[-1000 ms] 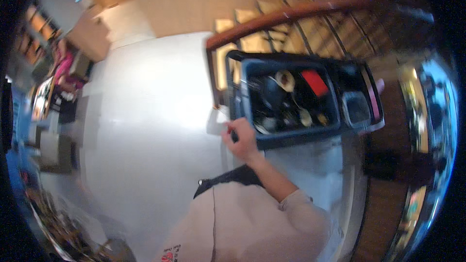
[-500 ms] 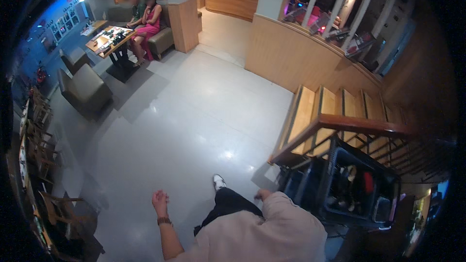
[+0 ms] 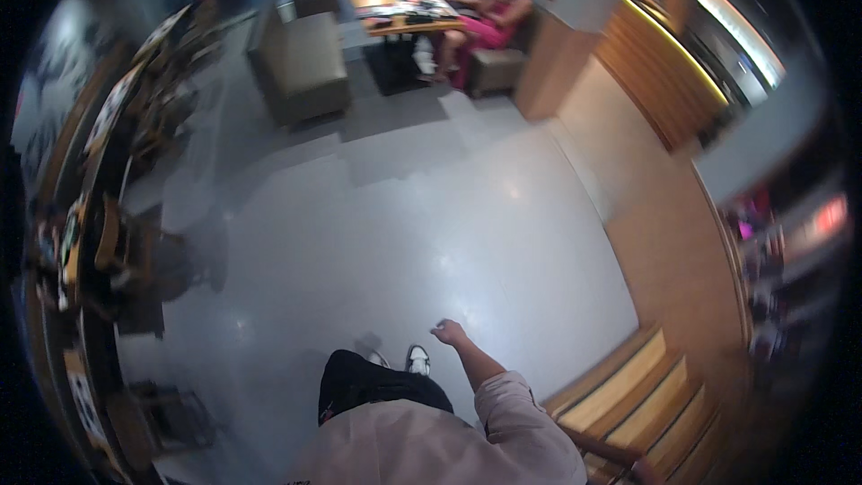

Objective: The person clears a dining table in a restaurant, gathering used dishes, bowls, and menus, then placing them onto a service cart. They return to the table to collect remaining items and wipe the surface with a napkin before moving the cart away.

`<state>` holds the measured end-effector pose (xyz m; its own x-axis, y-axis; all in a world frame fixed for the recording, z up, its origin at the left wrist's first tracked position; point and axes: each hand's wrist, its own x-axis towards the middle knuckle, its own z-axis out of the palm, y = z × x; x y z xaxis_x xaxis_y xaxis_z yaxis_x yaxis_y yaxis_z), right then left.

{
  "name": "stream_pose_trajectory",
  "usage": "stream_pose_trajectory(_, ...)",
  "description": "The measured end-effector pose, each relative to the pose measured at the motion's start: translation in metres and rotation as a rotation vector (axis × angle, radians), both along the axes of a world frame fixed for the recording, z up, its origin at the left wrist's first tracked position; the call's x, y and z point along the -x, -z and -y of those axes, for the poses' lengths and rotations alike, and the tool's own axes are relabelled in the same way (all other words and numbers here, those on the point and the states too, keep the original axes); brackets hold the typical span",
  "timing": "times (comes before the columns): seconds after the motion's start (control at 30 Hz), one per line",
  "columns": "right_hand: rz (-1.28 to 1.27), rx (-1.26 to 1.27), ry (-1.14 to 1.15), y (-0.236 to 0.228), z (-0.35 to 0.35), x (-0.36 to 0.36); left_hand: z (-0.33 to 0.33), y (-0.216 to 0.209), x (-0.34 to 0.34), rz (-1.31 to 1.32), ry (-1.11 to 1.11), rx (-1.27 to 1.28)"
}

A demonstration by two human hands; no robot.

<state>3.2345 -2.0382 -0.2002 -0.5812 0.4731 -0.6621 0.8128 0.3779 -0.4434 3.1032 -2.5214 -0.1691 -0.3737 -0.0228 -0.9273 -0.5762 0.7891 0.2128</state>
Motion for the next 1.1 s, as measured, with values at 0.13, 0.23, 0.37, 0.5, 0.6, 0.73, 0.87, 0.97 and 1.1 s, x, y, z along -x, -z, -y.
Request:
stream_pose_trajectory(0.13, -0.128, 0.214, -0.245, -0.033, -0.034, 0.21, -0.023, 0.021, 0.006, 0.025, -0.259, -0.009)
stream_pose_trajectory(0.23, -0.178, 0.261, -0.403, -0.026, -0.046, 0.325, -0.044, 0.052, 0.03, 0.032, -0.324, -0.01)
stream_pose_trajectory(0.37, -0.099, 0.077, -0.573, 0.015, -0.061, 0.394, -0.048, 0.101, 0.099, -0.148, 0.113, 0.059)
stream_pose_trajectory(0.5, 0.242, 0.041, -0.516, 0.069, -0.106, 0.418, -0.065, 0.084, 0.303, -0.333, 0.254, 0.0)
stream_pose_trajectory(0.6, 0.456, 0.197, -0.011, 0.07, -0.131, 0.429, -0.106, 0.015, 0.467, -0.42, -0.712, -0.417)
stream_pose_trajectory(0.73, 0.35, 0.543, 0.258, 0.062, -0.165, 0.46, -0.134, -0.039, 0.651, -0.665, -0.703, -0.629)
stream_pose_trajectory(0.87, 0.444, 0.581, 0.025, 0.101, -0.15, 0.604, -0.083, 0.029, 0.746, -0.758, -0.587, -0.319)
stream_pose_trajectory(0.97, -0.002, 0.856, -0.047, 0.117, -0.158, 0.737, -0.056, 0.086, 0.749, -0.496, 0.491, 0.158)
stream_pose_trajectory(1.1, 0.22, 0.232, -0.39, 0.15, -0.14, 1.01, -0.084, 0.082, 0.759, -0.037, -0.534, -0.101)
